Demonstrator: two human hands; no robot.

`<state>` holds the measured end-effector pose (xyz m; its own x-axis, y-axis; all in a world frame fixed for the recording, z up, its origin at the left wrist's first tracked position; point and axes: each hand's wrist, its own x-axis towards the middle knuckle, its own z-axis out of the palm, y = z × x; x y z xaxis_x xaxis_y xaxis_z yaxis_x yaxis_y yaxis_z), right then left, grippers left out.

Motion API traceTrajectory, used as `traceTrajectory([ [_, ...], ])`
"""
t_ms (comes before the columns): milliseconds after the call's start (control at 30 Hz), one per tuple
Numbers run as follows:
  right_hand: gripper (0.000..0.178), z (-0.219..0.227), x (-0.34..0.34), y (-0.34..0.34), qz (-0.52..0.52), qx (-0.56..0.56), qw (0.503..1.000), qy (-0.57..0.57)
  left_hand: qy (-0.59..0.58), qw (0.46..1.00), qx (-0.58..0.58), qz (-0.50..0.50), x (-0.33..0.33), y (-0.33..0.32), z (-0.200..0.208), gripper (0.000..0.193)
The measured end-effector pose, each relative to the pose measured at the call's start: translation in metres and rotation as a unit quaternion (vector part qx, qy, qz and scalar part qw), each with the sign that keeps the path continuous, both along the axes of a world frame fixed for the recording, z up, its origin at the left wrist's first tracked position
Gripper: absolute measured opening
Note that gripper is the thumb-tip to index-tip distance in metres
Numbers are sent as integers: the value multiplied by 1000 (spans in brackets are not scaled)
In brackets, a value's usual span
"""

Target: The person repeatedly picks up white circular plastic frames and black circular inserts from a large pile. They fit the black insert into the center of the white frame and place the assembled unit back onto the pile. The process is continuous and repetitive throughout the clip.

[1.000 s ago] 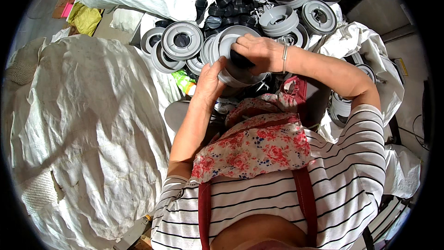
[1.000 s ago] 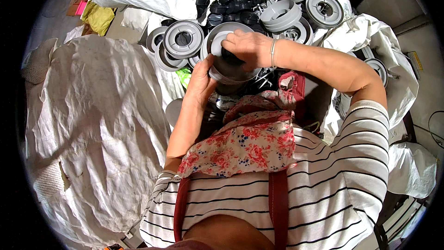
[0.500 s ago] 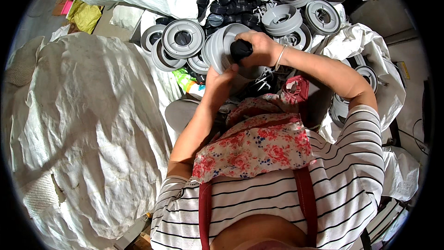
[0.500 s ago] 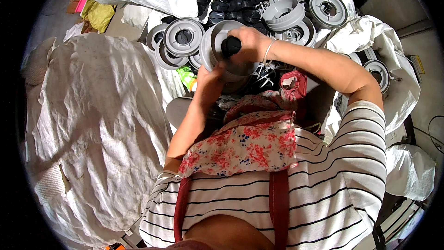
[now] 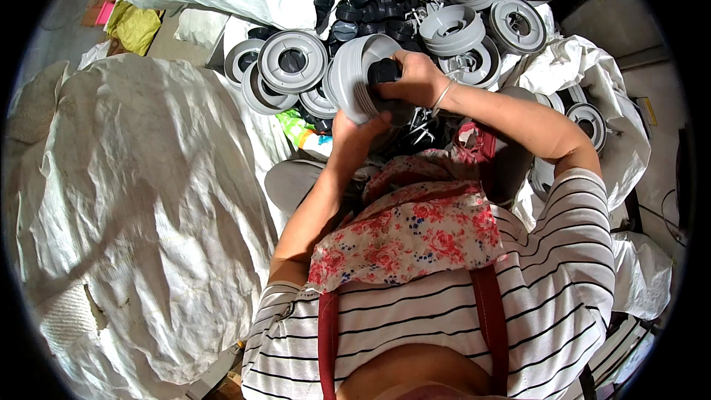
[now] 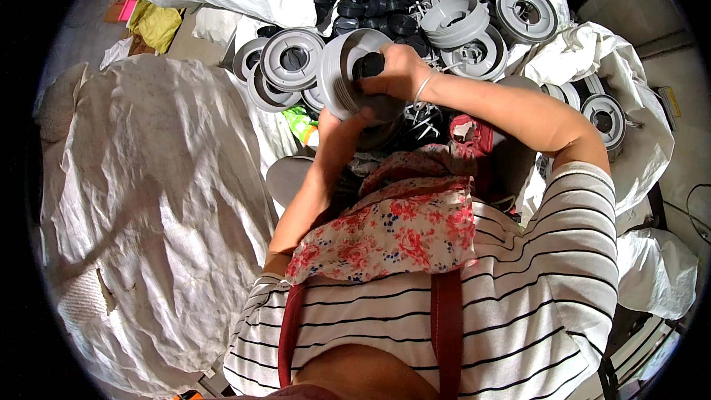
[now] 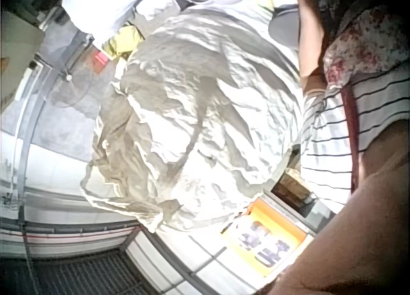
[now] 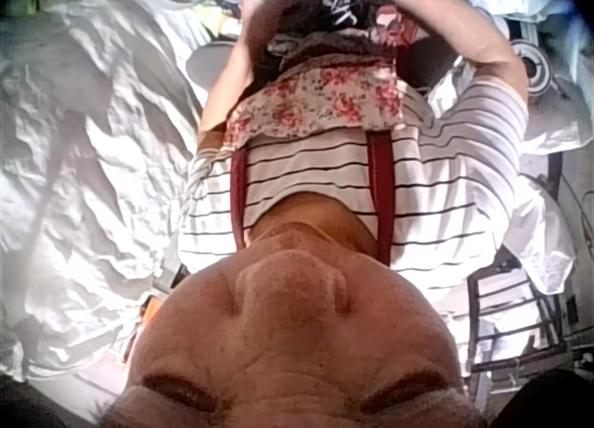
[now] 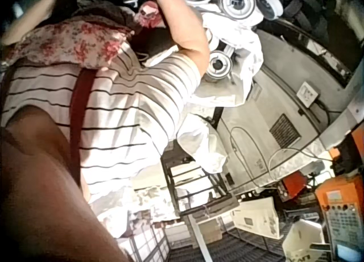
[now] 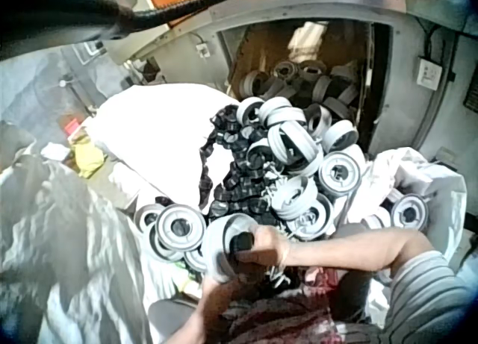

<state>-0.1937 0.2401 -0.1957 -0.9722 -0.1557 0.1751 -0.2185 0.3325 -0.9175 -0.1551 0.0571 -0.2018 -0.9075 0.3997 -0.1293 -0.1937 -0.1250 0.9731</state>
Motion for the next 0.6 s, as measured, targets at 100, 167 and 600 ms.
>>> traceTrajectory([
  [100,60,-8,-5,1,26,23,999,-35,-33,999,27,3,3,0,-2,35],
  [167,61,-6,-8,2,27,-38,979,-197,-22,999,28,6,3,0,-2,34],
  [600,73,-17,-8,8,155,33,966,-205,-50,997,48,30,6,1,-1,30],
])
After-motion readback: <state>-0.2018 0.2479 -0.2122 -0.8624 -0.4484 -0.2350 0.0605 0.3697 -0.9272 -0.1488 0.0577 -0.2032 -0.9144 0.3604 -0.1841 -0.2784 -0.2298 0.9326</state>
